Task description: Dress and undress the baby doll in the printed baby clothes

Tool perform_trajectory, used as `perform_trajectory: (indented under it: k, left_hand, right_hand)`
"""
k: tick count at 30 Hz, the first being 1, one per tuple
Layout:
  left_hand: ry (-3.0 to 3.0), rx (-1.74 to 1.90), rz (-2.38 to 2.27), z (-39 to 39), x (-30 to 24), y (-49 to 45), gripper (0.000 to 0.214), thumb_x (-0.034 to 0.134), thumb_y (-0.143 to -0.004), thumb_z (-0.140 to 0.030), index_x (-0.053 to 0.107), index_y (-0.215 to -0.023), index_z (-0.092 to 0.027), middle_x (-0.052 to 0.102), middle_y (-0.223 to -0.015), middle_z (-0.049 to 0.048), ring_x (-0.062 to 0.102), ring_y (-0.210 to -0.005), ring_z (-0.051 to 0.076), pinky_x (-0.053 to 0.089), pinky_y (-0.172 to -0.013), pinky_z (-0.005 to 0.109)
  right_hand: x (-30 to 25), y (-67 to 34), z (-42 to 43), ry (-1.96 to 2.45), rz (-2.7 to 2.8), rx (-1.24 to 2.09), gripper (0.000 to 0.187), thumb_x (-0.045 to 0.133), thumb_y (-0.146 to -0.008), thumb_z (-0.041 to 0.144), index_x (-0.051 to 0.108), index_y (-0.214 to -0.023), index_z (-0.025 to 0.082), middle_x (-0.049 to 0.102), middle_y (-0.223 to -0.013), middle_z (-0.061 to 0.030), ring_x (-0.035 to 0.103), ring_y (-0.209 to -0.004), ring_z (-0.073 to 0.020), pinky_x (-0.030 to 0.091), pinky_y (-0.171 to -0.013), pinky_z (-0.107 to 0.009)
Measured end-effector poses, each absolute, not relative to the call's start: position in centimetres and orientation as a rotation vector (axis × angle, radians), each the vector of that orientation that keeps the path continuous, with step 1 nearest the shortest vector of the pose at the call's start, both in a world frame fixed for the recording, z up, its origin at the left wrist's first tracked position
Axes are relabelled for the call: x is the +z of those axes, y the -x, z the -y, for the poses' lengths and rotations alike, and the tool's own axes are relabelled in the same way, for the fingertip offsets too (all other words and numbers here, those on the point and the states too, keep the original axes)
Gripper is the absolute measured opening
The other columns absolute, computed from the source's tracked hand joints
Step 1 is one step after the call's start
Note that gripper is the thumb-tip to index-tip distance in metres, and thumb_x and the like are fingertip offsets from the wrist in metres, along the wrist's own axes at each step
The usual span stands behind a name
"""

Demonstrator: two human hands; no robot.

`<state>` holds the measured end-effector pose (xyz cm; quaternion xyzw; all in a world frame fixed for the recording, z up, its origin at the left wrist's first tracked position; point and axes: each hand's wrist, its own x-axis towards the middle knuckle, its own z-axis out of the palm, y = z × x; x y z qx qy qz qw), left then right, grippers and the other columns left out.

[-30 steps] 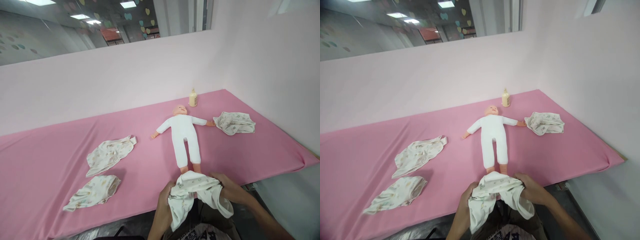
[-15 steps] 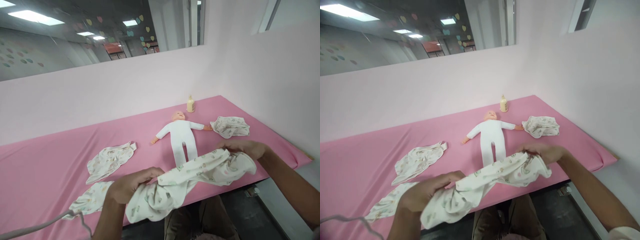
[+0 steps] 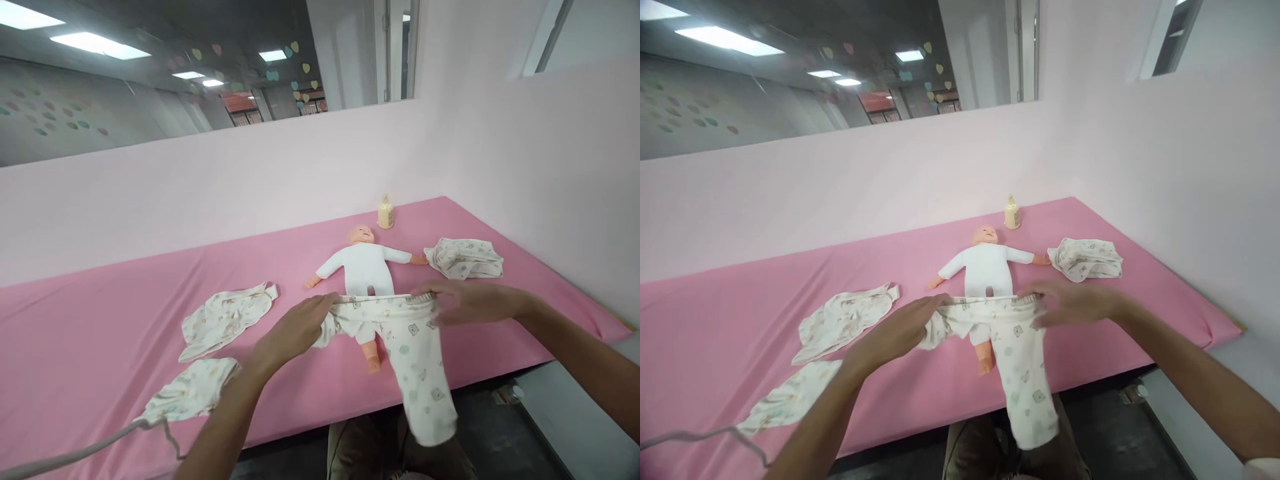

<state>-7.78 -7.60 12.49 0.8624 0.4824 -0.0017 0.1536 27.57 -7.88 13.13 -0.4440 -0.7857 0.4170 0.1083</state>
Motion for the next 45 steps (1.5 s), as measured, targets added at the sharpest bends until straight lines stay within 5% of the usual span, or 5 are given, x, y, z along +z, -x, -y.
perform_trajectory:
  k: [11,21,27,35,45]
  left_hand:
    - [-2.239,0.187,-1.249,6.9,14.9,9.5,0.040,0.044,-0.093,-0.049,0.059,-0.121,-0.025,0.066,-0.121,0.0053,0.063,-0.107,0.019,0.052,-0.086,0.028]
    - [-1.872,1.493,-1.128,6.1,20.0,6.0,0.011,0.066,-0.080,-0.020,0.055,-0.080,-0.020,0.058,-0.065,-0.0034,0.054,-0.054,0.007,0.046,-0.052,0.019]
    - [-1.686,1.638,-0.914,6.8,23.1,0.9,0.012,0.063,-0.082,-0.018,0.051,-0.084,-0.021,0.048,-0.054,-0.0081,0.051,-0.043,0.006,0.046,-0.044,0.018]
    - [-1.940,1.506,-0.766,10.8,23.0,-3.2,0.006,0.060,-0.088,-0.024,0.056,-0.091,-0.019,0.061,-0.074,-0.0023,0.063,-0.064,0.009,0.054,-0.061,0.022]
    - [-1.914,1.381,-1.060,10.2,17.1,-2.5,0.082,0.075,-0.075,-0.042,0.030,-0.142,-0.028,0.036,-0.149,0.0110,0.037,-0.138,0.029,0.047,-0.103,0.041]
  right_hand:
    - [13.8,-27.2,7.5,1.408,2.075,0.714,0.033,0.050,-0.089,0.053,0.064,-0.090,0.023,0.060,-0.080,-0.0021,0.053,-0.073,-0.0169,0.040,-0.066,-0.030]
    - [18.0,-24.1,7.8,1.316,1.431,0.763,0.023,0.063,-0.084,0.044,0.061,-0.084,0.021,0.058,-0.067,-0.0015,0.049,-0.053,-0.0133,0.038,-0.045,-0.027]
    - [21.6,-21.8,9.2,0.988,1.133,0.809,0.019,0.065,-0.084,0.034,0.062,-0.097,0.021,0.057,-0.074,-0.0008,0.054,-0.058,-0.0115,0.048,-0.051,-0.026]
    - [18.5,-17.0,12.8,0.808,1.592,0.502,0.056,0.069,-0.080,0.030,0.044,-0.131,0.029,0.055,-0.110,-0.0059,0.057,-0.101,-0.0214,0.051,-0.088,-0.042]
    - [21.9,-18.1,10.1,0.914,1.364,0.472,0.020,0.054,-0.086,0.020,0.054,-0.105,0.025,0.057,-0.085,-0.0011,0.060,-0.077,-0.0147,0.048,-0.057,-0.025]
